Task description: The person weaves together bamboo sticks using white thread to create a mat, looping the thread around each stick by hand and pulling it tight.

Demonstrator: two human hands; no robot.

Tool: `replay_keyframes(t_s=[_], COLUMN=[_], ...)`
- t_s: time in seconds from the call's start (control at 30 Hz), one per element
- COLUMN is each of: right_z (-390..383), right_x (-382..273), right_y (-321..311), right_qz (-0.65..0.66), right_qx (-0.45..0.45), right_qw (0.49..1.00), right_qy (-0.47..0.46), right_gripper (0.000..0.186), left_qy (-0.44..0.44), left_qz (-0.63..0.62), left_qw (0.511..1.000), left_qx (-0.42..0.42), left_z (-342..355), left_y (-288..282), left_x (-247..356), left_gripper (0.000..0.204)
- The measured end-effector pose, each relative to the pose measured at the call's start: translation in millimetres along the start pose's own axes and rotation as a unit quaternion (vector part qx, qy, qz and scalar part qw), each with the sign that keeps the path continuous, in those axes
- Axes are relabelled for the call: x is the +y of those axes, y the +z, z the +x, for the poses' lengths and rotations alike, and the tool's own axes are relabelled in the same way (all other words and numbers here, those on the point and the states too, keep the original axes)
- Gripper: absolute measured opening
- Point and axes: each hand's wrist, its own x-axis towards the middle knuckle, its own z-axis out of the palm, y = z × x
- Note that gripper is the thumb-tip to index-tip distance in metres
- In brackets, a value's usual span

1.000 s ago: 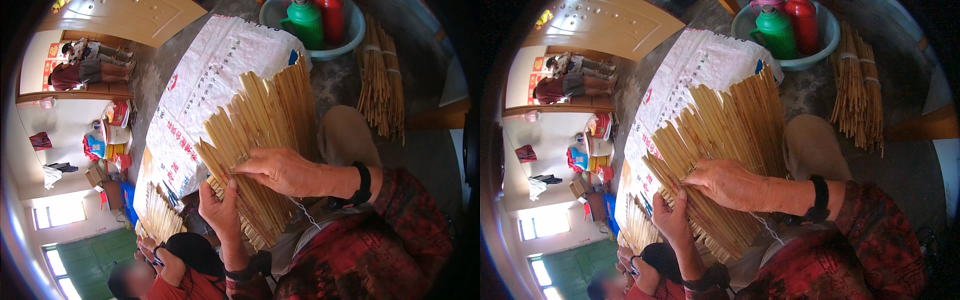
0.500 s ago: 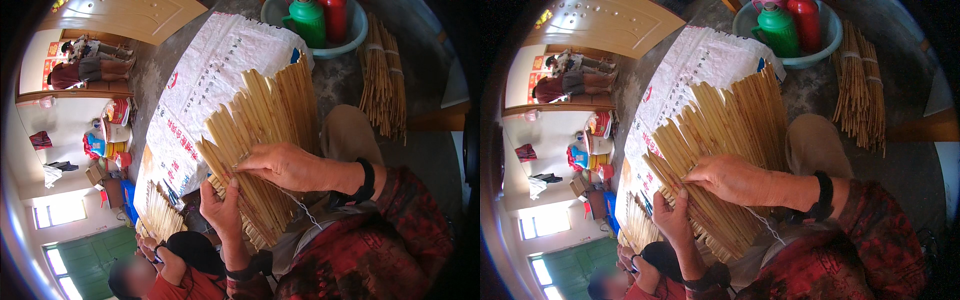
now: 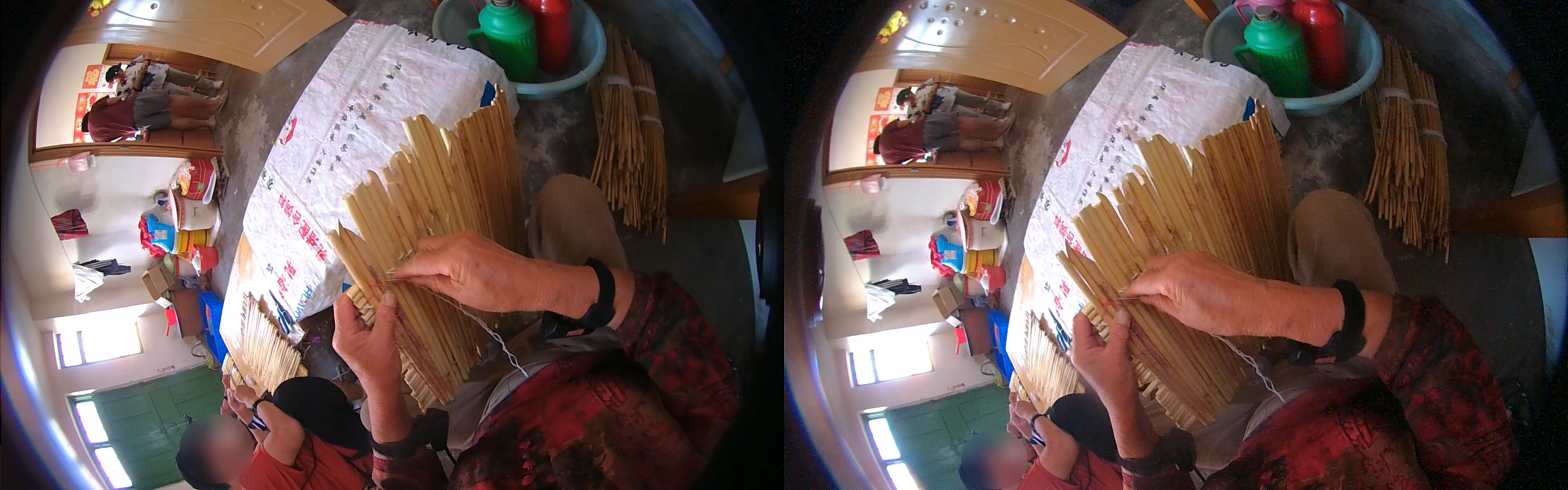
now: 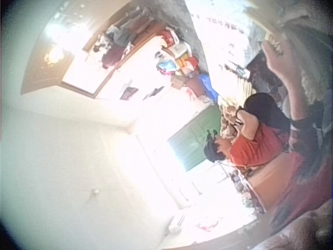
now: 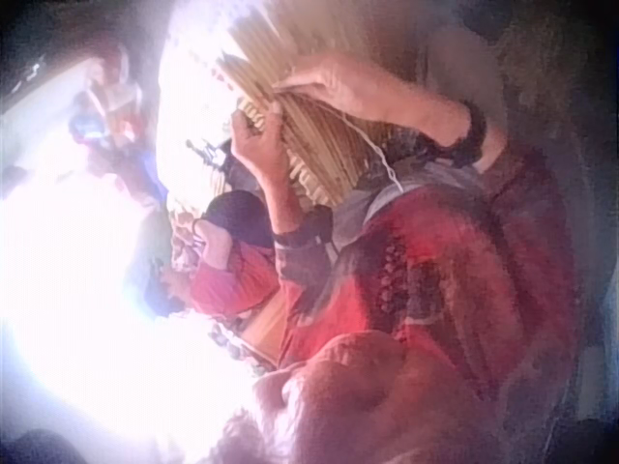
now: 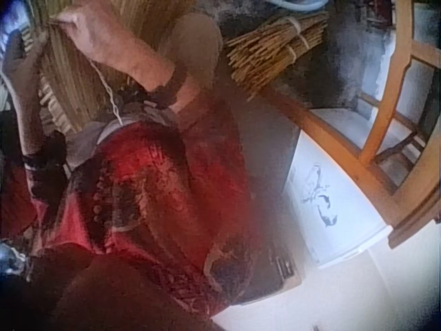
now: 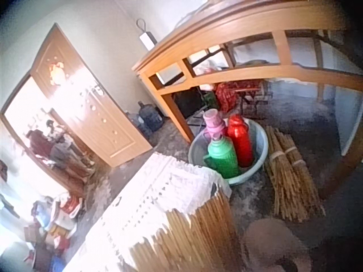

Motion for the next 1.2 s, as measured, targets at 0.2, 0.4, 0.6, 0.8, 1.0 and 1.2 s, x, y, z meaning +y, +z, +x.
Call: replay_keyframes(t_s=[0.2, 0.4, 0.6, 0.8, 1.0, 1.2], right_z=[-5, -29, -68, -122, -144, -156], right_x=[-23, -58, -88, -111, -123, -139], right_y=[-18, -35, -56, -56, -63, -63], right_qz=[-0.078, -0.179, -0.126, -0.113, -0.181, -0.118], right_qx=[-0.050, -0.105, -0.124, -0.049, -0.063, -0.039], right_qw=[0.996, 0.978, 0.978, 0.965, 0.951, 0.915], right_qy=[0.015, 0.030, 0.115, 0.233, 0.243, 0.384], right_gripper=[0.013, 0.009, 0.019, 0.029, 0.023, 0.021], left_qy=[0.036, 0.148, 0.193, 0.298, 0.353, 0.397], left_qz=[0.129, 0.187, 0.131, 0.148, 0.107, 0.107], left_qw=[0.991, 0.971, 0.971, 0.940, 0.927, 0.909], left_qx=[0.023, 0.001, -0.061, -0.071, -0.069, -0.067], left_z=[-12, -40, -75, -99, -112, -115], left_y=[9, 25, 31, 37, 39, 40], left_x=[11, 27, 31, 33, 30, 28], left_gripper=[0.022, 0.023, 0.035, 0.036, 0.025, 0.030])
